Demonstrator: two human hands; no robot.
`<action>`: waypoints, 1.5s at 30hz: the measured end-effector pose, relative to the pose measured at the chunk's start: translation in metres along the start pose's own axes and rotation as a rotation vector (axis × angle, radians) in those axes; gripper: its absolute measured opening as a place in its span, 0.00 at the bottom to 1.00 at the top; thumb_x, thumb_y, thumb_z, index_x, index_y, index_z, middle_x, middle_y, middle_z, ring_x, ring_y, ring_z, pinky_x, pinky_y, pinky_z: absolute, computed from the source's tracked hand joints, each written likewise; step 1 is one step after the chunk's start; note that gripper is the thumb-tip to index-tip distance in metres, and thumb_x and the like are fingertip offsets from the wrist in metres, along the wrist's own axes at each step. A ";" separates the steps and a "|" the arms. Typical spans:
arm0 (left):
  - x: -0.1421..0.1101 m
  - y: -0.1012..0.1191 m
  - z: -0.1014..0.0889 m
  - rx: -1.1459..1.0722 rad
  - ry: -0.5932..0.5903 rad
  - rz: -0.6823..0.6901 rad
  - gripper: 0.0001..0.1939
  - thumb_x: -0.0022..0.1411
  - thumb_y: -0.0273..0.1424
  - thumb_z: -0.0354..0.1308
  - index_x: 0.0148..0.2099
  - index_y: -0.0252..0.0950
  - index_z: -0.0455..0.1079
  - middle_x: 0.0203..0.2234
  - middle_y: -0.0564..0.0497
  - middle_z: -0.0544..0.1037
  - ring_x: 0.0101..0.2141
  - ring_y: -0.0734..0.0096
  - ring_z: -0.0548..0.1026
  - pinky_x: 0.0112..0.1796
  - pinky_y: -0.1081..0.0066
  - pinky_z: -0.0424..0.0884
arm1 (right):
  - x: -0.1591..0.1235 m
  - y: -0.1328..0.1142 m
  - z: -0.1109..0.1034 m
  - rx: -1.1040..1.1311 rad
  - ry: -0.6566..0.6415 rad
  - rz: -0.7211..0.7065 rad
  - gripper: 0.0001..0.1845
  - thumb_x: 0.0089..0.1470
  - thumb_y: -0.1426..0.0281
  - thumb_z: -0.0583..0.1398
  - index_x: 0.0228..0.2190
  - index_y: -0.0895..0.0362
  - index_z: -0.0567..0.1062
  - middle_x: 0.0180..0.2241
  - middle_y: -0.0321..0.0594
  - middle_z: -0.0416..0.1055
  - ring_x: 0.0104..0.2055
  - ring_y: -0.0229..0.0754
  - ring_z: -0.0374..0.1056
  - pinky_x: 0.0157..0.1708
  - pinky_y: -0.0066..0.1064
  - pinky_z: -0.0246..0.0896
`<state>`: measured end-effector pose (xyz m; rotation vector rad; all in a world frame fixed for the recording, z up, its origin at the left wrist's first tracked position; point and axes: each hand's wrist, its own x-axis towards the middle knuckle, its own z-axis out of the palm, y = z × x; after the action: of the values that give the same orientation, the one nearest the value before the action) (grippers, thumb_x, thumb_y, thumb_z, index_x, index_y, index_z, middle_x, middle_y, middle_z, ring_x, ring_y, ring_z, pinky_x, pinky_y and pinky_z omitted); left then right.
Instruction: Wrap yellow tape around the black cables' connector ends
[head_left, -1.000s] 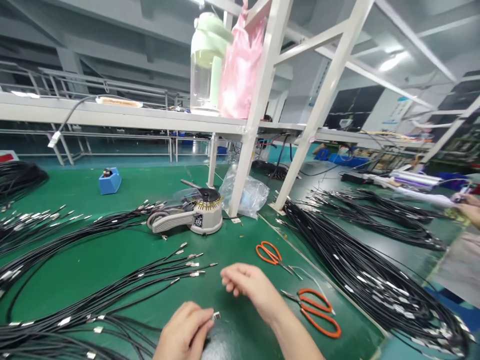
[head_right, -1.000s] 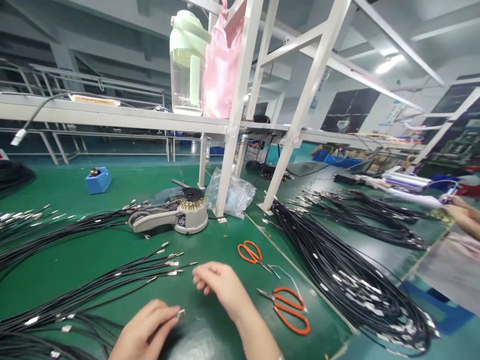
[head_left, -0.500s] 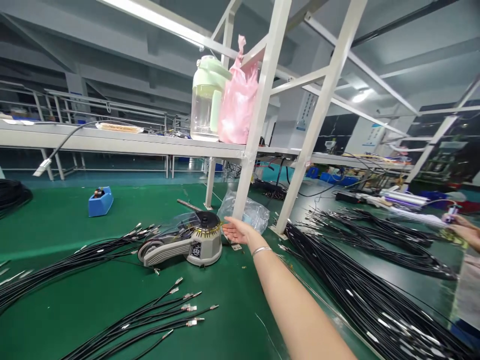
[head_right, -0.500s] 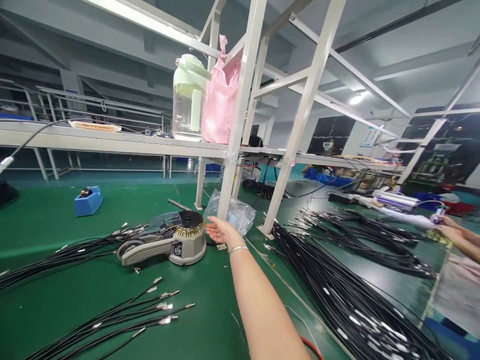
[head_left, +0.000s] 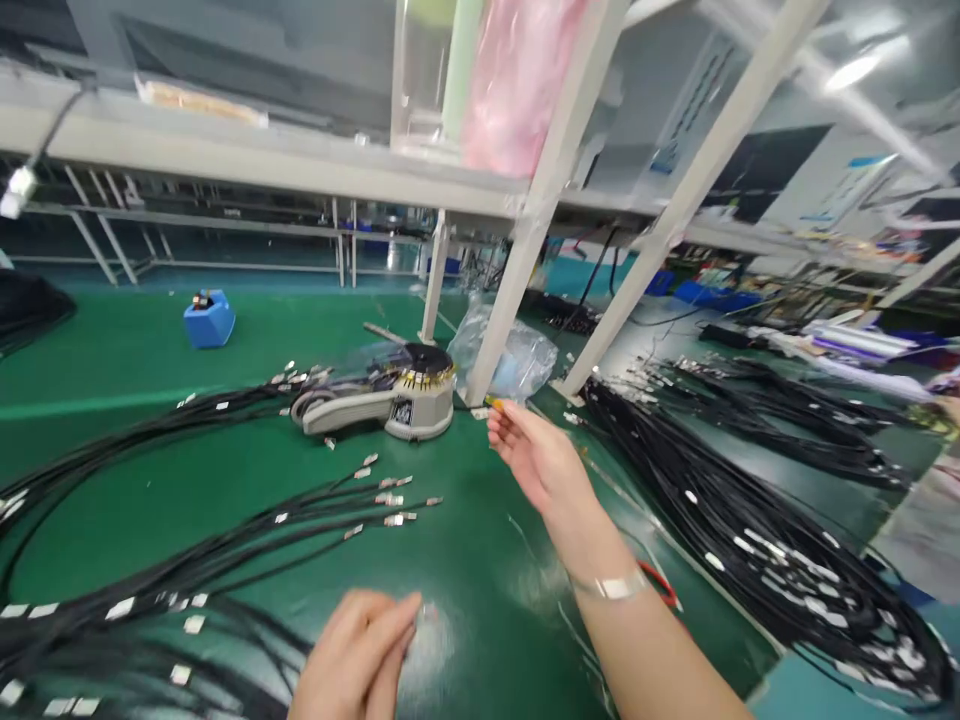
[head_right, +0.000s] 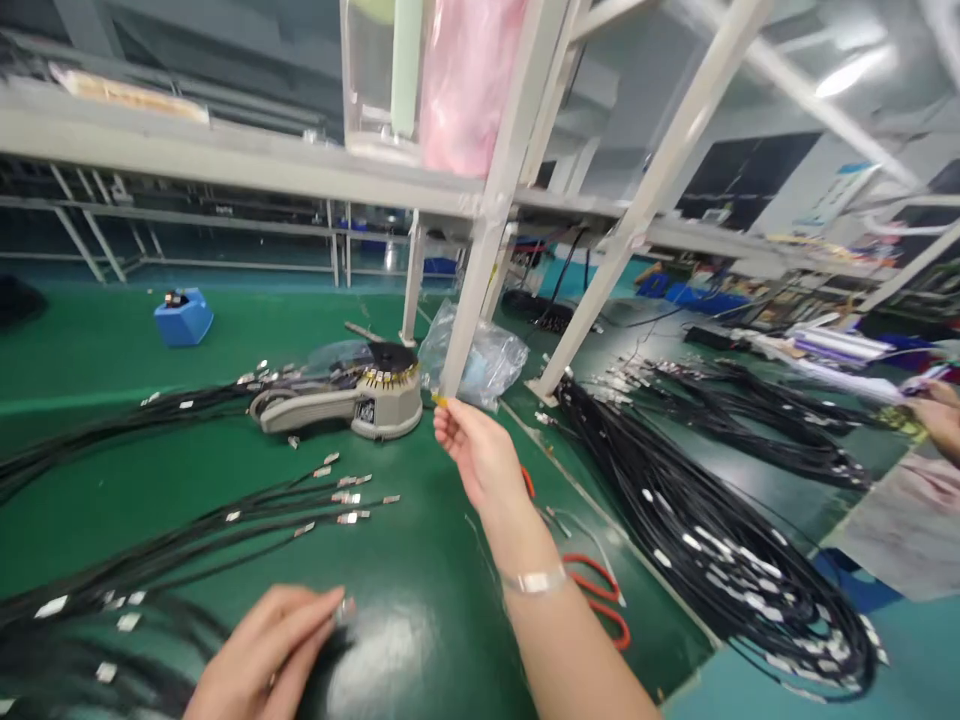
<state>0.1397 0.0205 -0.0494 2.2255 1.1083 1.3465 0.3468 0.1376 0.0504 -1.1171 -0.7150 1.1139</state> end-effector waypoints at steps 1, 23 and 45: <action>0.003 0.003 -0.003 -0.033 -0.029 0.025 0.16 0.63 0.22 0.51 0.52 0.40 0.66 0.31 0.51 0.75 0.32 0.73 0.74 0.33 0.75 0.72 | -0.034 0.016 -0.008 0.038 -0.011 0.019 0.07 0.50 0.66 0.64 0.28 0.59 0.78 0.27 0.38 0.76 0.29 0.35 0.71 0.30 0.24 0.68; -0.001 0.020 -0.018 -0.075 0.066 -0.001 0.11 0.62 0.17 0.50 0.39 0.38 0.64 0.33 0.52 0.76 0.35 0.74 0.72 0.38 0.74 0.69 | -0.206 0.139 0.010 0.231 -0.029 -0.033 0.13 0.51 0.65 0.64 0.41 0.48 0.79 0.53 0.40 0.71 0.54 0.48 0.66 0.48 0.33 0.67; 0.000 0.019 -0.023 -0.014 0.060 0.073 0.15 0.62 0.18 0.47 0.46 0.38 0.67 0.34 0.47 0.76 0.34 0.71 0.72 0.34 0.70 0.72 | -0.204 0.132 0.013 0.200 -0.018 0.038 0.16 0.50 0.63 0.63 0.42 0.51 0.79 0.52 0.43 0.71 0.53 0.51 0.67 0.52 0.41 0.64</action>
<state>0.1286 0.0057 -0.0262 2.2491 1.0442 1.4548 0.2261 -0.0454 -0.0551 -0.9555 -0.5847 1.2019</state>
